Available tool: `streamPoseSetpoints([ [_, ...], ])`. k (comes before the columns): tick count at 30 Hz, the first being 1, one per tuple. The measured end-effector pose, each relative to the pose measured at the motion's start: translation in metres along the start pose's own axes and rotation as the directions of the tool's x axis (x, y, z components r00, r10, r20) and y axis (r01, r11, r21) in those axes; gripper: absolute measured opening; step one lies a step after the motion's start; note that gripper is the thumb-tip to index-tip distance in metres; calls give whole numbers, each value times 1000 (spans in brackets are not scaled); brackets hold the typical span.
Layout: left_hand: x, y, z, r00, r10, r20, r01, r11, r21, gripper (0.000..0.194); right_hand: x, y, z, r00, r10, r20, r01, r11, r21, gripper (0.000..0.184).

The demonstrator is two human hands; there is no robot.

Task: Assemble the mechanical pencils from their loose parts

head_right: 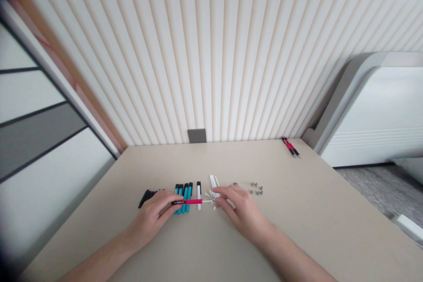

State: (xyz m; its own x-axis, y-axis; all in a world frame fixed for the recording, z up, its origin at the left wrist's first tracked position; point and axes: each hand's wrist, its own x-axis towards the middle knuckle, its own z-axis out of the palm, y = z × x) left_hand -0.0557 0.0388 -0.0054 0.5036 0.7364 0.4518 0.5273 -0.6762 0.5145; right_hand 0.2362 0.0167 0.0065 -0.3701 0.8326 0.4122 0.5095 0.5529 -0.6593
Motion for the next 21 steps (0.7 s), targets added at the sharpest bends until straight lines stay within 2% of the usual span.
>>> streamPoseSetpoints([
  [6,1,3,-4,999,-38,-13,38,999,-8,14,1,-2,-2,999,-36,22,37,998,-43,25],
  [14,2,2,-2,993,-116,-36,115,993,-31,15,0,0,-5,999,10,-51,-13,998,-65,28],
  [21,2,1,-4,996,-87,-19,86,995,-45,16,0,-1,0,999,-43,-18,42,997,-63,22],
])
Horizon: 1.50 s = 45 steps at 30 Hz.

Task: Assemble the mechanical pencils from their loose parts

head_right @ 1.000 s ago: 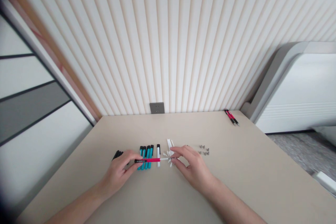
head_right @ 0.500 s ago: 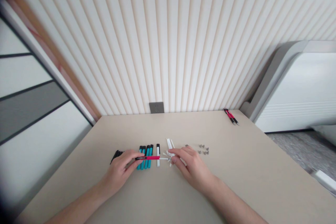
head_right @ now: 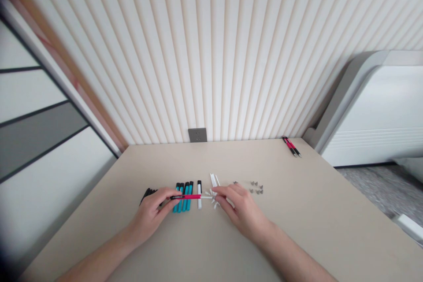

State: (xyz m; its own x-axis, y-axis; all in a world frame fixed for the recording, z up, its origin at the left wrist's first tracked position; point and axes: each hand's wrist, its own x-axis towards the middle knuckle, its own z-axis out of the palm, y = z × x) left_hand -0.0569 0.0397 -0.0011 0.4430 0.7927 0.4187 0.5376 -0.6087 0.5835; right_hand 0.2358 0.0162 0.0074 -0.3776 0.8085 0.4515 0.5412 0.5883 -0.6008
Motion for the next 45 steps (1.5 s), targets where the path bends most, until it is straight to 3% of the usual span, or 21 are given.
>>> streamPoseSetpoints([
  [12,-5,-5,1,994,31,101,-28,999,-39,16,-1,2,6,992,-110,-65,114,992,59,20],
  [30,-3,4,3,997,-13,74,15,1000,-23,14,-5,3,0,996,79,-39,-78,997,21,26],
  [38,-4,12,1,973,130,192,-122,991,-52,13,-7,11,3,969,221,-107,-218,975,41,27],
  [45,-5,11,5,930,272,249,-262,962,-72,14,14,9,2,996,69,-48,-71,997,-33,21],
])
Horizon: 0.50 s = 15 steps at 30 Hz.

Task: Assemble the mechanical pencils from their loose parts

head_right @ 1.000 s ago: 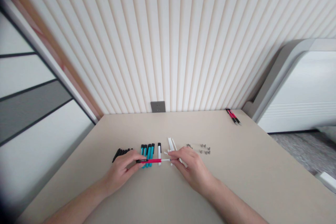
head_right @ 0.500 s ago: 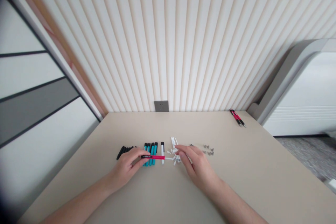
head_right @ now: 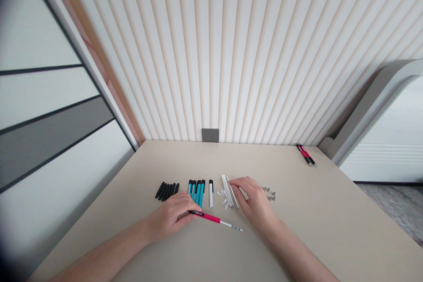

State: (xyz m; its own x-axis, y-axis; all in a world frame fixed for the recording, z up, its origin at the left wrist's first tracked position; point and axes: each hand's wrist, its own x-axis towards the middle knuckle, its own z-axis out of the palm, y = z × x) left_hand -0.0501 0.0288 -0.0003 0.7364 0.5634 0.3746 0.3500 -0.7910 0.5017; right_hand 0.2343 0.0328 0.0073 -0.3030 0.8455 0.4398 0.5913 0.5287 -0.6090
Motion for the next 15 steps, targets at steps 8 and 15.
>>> streamPoseSetpoints([
  [8,-1,4,4,994,110,14,-111,990,91,19,77,-42,42,812,-380,443,492,854,-169,19],
  [15,-2,1,6,985,175,-4,-172,973,156,23,109,-59,95,582,-478,658,749,630,-204,17],
])
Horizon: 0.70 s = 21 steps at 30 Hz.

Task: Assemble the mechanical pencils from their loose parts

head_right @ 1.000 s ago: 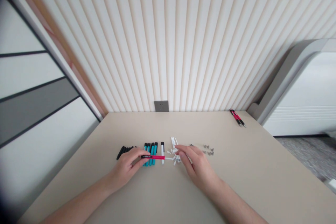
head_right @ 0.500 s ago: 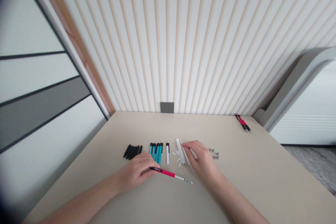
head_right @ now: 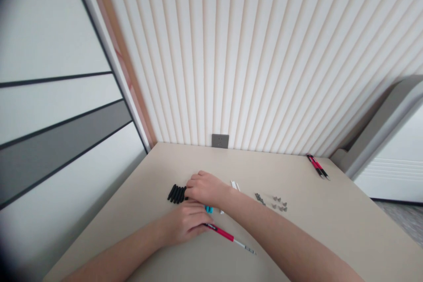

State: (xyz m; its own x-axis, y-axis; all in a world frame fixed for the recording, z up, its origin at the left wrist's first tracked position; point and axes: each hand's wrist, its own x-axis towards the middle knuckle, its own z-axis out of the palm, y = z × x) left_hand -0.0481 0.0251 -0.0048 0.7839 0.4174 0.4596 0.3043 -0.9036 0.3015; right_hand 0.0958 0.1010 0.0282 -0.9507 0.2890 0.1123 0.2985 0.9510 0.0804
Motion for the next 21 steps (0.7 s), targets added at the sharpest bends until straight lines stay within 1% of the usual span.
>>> streamPoseSetpoints([
  [3,0,1,2,999,33,13,-33,999,28,19,5,2,5,999,-35,22,36,999,-40,18],
  [7,0,4,4,998,69,14,-69,997,29,14,8,6,8,998,-54,16,55,996,-69,18],
  [12,1,5,4,998,57,14,-57,998,22,16,7,10,4,993,-113,-46,108,990,-87,19],
  [14,1,4,2,999,45,24,-46,998,32,17,-2,13,-1,991,-94,-93,87,993,-77,19],
  [16,1,4,0,999,33,22,-34,999,40,16,-20,17,-6,988,-10,-156,8,1000,-15,19],
  [17,1,4,-1,1000,21,13,-22,999,40,16,-32,18,-8,980,57,-190,-50,998,43,18],
  [19,2,3,-3,1000,-21,-15,22,999,32,15,-62,20,-11,935,234,-265,-192,965,177,16],
  [21,2,2,-5,994,-86,-61,87,996,18,14,-97,19,-14,859,399,-320,-308,903,299,16],
])
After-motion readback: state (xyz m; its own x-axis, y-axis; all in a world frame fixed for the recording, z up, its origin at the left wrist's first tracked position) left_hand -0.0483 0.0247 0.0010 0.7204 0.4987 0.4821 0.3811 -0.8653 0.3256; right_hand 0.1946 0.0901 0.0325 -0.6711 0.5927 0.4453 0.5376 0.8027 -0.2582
